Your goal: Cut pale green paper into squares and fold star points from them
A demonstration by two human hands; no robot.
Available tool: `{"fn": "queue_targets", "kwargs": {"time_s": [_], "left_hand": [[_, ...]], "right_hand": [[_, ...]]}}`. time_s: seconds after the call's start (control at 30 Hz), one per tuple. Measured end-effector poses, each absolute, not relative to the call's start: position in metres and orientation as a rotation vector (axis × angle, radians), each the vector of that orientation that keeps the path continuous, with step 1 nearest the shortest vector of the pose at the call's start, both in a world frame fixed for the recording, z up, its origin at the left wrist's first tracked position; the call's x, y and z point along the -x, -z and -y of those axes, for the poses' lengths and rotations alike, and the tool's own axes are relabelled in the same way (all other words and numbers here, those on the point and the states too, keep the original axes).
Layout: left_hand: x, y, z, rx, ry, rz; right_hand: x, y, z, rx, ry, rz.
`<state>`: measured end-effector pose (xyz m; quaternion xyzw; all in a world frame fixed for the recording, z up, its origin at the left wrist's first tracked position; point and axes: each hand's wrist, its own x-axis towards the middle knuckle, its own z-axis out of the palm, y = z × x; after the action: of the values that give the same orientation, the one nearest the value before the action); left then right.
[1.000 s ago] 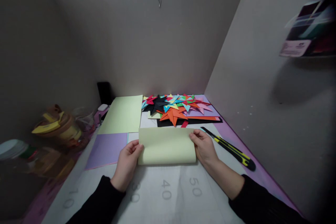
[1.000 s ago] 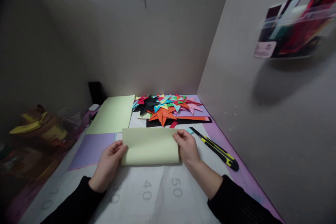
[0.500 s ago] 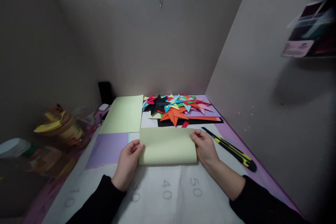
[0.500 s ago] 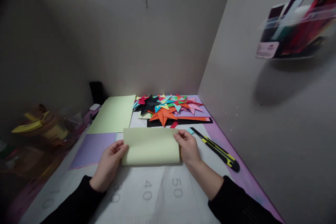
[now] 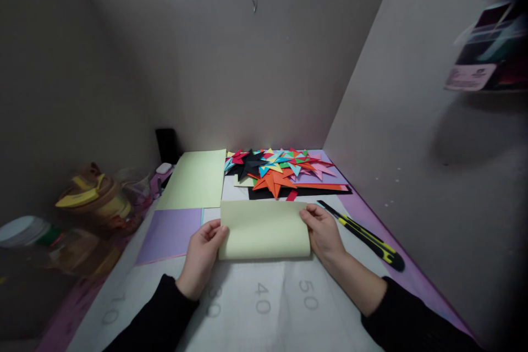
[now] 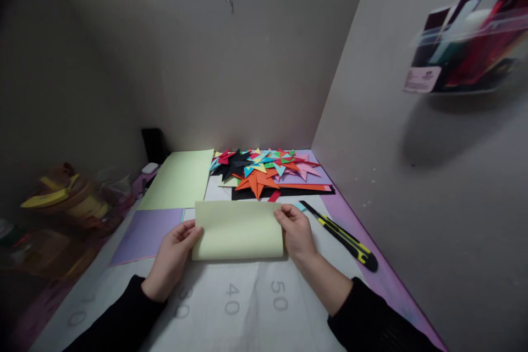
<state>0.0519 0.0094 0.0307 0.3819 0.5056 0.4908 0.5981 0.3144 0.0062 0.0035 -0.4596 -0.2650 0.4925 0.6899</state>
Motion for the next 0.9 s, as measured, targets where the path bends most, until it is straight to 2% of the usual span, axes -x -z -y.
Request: {"fn": "queue_targets", "kwargs": {"time_s": [0.9], "left_hand": [[-0.05,-0.0332,-0.0095,-0.889,-1.118,-1.168]], "right_hand": [[-0.3142,-0.0115,-0.0052,1.003,-1.17,0.567]]}}
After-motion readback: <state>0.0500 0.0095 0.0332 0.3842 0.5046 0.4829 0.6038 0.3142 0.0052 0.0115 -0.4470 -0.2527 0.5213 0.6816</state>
